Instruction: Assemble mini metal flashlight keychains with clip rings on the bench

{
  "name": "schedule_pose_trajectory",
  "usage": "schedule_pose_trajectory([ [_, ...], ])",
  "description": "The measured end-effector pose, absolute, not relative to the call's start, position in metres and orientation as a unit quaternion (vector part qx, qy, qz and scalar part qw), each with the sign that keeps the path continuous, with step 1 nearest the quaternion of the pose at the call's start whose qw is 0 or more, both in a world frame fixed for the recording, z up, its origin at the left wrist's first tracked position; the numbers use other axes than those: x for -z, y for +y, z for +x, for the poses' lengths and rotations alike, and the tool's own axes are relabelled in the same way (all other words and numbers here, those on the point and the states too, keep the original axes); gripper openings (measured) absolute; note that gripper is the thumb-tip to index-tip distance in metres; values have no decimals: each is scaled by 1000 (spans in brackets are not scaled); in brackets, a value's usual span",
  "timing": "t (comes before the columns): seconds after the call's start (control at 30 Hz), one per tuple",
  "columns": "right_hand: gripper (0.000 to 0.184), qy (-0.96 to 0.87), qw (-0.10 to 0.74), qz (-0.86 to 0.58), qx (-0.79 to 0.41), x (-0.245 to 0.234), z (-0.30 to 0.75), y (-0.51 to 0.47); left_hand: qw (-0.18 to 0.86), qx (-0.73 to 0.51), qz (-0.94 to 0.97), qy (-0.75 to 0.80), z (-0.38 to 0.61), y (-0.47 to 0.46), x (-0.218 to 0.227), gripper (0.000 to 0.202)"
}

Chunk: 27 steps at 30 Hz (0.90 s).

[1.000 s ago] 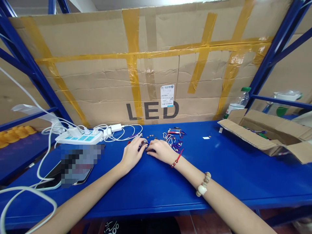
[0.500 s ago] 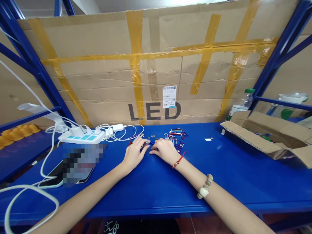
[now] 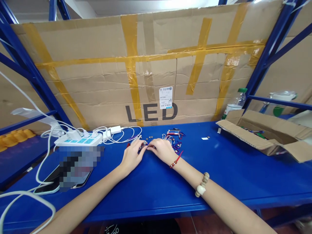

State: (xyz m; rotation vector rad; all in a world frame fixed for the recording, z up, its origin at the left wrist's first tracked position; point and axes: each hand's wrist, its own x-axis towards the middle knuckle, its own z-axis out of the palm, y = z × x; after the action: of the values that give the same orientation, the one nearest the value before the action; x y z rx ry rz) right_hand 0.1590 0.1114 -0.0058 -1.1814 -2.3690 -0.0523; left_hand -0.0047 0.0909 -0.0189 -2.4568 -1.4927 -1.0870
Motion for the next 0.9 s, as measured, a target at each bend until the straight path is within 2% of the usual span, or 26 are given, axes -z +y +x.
schedule_pose_trajectory([
  [0.17,20,-807,440,-392,-33,1,157,108,43,356,-799,-483,-4,90,18,17],
  [0.27,21,-803,488,-335,-63,1,154,105,42,357,-802,-476,-4,90,18,16],
  [0.63,20,-816,493,-289,-84,2,156,107,42,363,-809,-461,-4,88,18,18],
  [0.9,22,-855,388,-342,-32,-2,159,105,50,343,-813,-469,-5,89,18,16],
])
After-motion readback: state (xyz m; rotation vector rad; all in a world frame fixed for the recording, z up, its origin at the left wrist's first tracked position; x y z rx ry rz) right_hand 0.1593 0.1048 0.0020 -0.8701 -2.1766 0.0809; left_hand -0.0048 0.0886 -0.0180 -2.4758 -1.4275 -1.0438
